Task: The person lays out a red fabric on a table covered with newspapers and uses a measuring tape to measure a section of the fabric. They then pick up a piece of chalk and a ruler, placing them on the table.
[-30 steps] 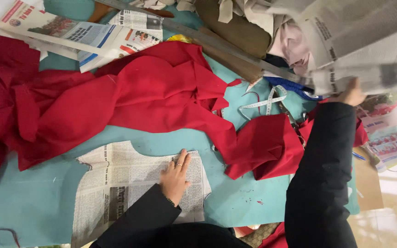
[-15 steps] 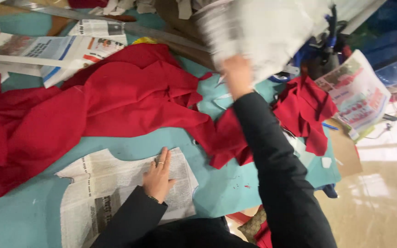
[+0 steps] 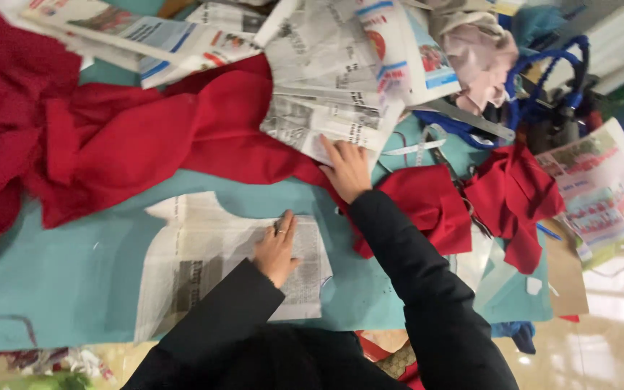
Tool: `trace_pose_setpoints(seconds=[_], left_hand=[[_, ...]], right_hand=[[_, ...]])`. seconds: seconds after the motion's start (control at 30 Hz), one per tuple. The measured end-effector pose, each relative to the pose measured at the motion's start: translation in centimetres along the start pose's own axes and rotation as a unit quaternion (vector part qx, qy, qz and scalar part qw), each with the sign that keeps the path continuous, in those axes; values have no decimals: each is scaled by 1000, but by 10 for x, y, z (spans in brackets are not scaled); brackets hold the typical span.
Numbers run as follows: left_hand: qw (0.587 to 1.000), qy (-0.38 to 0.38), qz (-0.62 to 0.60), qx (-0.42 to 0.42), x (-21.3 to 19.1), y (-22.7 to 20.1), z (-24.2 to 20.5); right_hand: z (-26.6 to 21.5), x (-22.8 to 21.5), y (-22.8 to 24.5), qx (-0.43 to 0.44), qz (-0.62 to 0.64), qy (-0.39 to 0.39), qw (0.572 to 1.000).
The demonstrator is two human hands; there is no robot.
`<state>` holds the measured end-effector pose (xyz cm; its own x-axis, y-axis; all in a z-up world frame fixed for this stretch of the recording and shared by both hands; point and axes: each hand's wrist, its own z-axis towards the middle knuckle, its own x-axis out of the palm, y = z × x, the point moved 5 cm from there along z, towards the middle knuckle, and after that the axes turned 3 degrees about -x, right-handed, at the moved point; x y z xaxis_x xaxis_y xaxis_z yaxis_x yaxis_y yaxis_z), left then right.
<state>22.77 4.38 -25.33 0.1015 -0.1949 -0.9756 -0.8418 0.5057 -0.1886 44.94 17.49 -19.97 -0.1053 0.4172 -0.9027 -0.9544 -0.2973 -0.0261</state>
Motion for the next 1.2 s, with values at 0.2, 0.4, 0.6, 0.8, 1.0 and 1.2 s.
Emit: trace_pose_setpoints(seconds=[0.2,0.4,0.6,0.8,1.0,1.2], left_hand=[[999,-10,-50,3,4,4,2],[993,-97,-56,40,0,19,-8],[985,-71,-127,-94,-15,97,-39],[939,-215,-2,-268,-49,223,-117],[916,-254,-41,-308,-32,275,-175],[922,-218,-95,-304,-36,295,-207]], right_hand=[[-52,-52,47,160,31,-48,985],[-130,-35,135,170,130,109,971],[-131,-24,134,134,-23,69,988],[-122,-26,135,57,-46,45,996],[-131,-11,133,49,-59,5,997],[-120,12,112,70,-57,9,996]])
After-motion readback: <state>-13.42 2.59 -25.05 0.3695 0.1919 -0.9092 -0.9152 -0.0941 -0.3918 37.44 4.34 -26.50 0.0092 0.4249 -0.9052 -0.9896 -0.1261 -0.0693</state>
